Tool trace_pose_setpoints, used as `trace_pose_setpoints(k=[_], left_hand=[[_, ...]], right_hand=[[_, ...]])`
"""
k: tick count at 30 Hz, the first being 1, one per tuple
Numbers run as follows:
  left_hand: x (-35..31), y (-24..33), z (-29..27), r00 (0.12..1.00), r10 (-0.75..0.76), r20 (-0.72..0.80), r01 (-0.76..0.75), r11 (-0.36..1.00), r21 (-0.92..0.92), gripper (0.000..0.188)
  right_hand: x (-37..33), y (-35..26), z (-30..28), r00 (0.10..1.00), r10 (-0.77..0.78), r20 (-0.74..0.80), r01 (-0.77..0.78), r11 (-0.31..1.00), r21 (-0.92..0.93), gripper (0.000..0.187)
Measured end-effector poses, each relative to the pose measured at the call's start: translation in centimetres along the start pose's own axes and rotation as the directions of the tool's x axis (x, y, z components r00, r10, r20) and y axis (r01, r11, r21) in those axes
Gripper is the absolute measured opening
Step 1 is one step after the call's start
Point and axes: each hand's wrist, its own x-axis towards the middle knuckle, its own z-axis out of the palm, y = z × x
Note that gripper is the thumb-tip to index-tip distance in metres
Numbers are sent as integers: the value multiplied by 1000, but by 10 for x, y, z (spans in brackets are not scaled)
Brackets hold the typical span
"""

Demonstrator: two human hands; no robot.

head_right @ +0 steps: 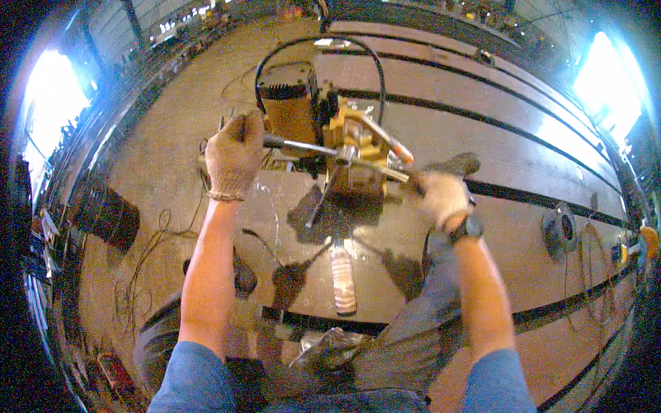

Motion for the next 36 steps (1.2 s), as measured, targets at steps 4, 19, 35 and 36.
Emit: trace_pose_setpoints(k=[4, 19, 35, 36], left_hand=[[-15, 24, 8, 999, 25, 25, -25, 1000, 10, 45], [3, -21, 5, 994, -71, 84, 77, 995, -69, 47], [-16, -78, -1, 967, -222, 121, 240, 959, -153, 50], [-21, -84, 1, 968, -229, 107, 243, 959, -144, 50]], right_hand=[[45, 21, -20, 998, 14, 56, -13, 1000, -11, 40], [53, 3, -7, 999, 18, 32, -20, 999, 47, 46], [59, -42, -62, 996, 38, 81, -37, 999, -11, 47], [57, -49, -62, 996, 53, 77, -48, 997, -68, 48]])
